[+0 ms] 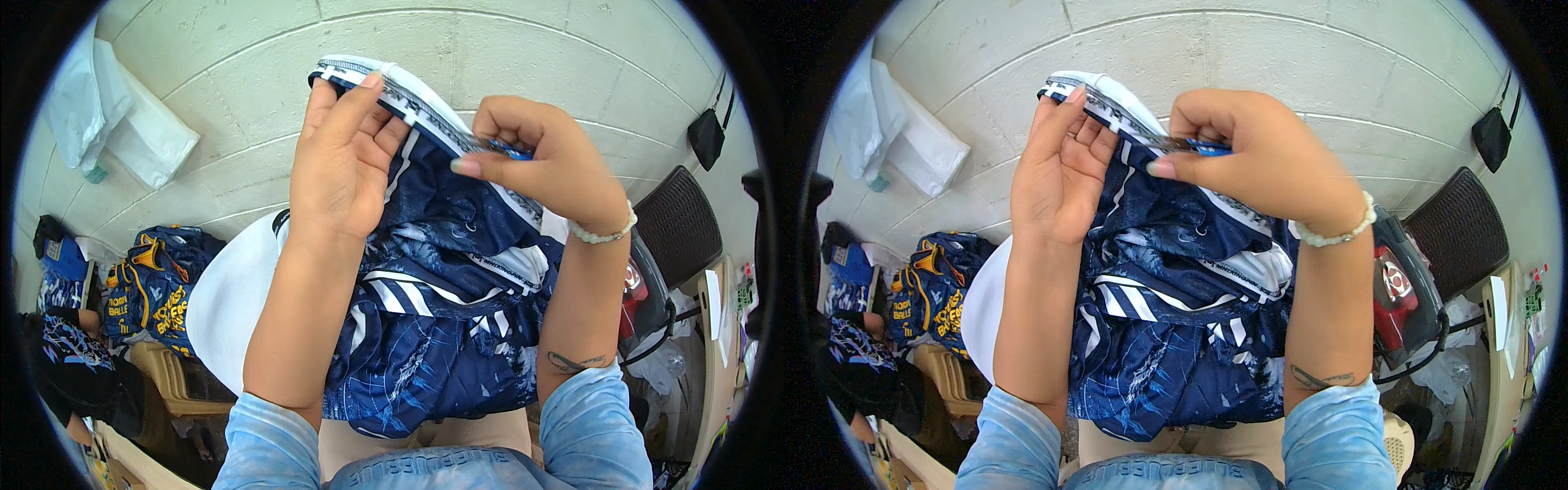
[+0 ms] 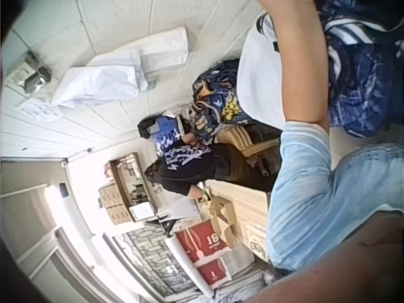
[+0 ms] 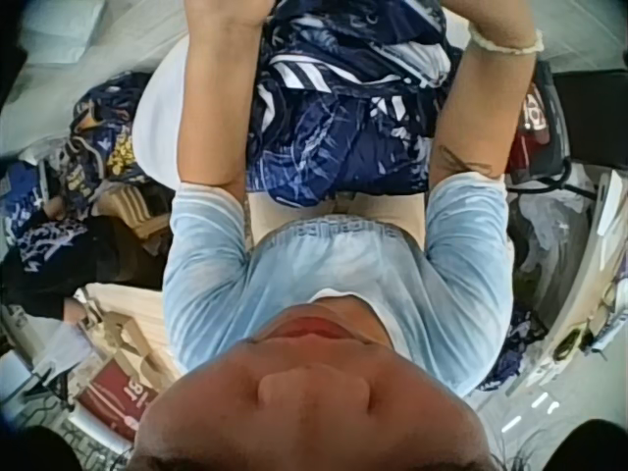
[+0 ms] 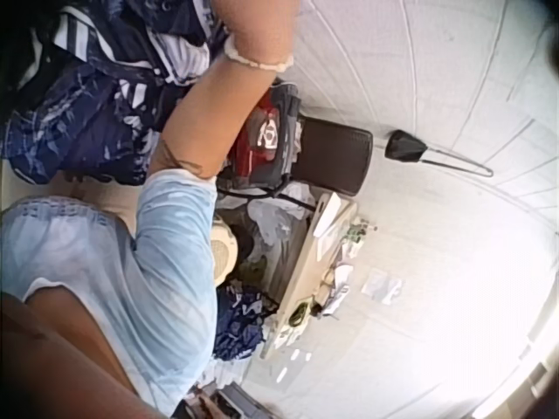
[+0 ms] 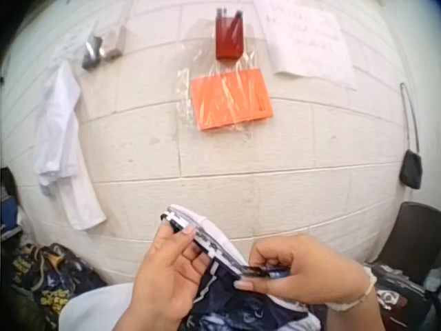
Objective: The person uses small scissors to cut off tags and labels from a blue patterned garment. They repeatedly trim the waistband and interior seams, then place the garment aside and pick up another similar item to continue cutting tags.
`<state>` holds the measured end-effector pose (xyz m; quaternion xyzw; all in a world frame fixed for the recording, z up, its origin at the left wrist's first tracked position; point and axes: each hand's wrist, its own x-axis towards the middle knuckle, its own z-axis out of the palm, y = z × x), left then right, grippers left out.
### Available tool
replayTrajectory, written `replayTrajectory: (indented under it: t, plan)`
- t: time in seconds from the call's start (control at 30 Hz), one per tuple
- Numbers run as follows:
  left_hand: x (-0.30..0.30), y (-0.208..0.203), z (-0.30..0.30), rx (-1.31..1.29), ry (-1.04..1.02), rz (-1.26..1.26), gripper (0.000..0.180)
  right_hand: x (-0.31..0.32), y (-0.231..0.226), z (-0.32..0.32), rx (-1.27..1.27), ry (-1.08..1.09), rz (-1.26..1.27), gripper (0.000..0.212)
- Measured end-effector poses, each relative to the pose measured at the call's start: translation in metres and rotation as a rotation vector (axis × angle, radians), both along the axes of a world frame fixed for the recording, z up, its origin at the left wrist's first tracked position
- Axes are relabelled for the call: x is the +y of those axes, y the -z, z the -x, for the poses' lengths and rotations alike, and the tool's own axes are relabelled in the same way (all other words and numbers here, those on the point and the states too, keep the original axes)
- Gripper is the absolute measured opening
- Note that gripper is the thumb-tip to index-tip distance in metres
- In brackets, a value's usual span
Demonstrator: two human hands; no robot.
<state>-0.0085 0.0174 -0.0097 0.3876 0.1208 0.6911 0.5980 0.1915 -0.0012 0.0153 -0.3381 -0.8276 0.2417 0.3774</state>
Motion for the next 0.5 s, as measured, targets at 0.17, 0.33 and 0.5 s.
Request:
replayTrajectory:
  t: [0.17,0.33,0.5]
  plan:
    - [-0.001,0.001,-0.005,0.002,-0.011,-0.059,0.026,-0.002,-0.003,-0.020,-0.041,0.031,0.159,0.023]
    - [-0.011,-0.005,-0.010,0.126,-0.067,-0.177,0.030,0.006,-0.006,-0.018,0.174,0.265,-0.132,0.030]
    - [-0.018,-0.007,-0.014,0.184,-0.079,-0.221,0.033,-0.004,-0.007,-0.009,0.258,0.218,-0.095,0.027]
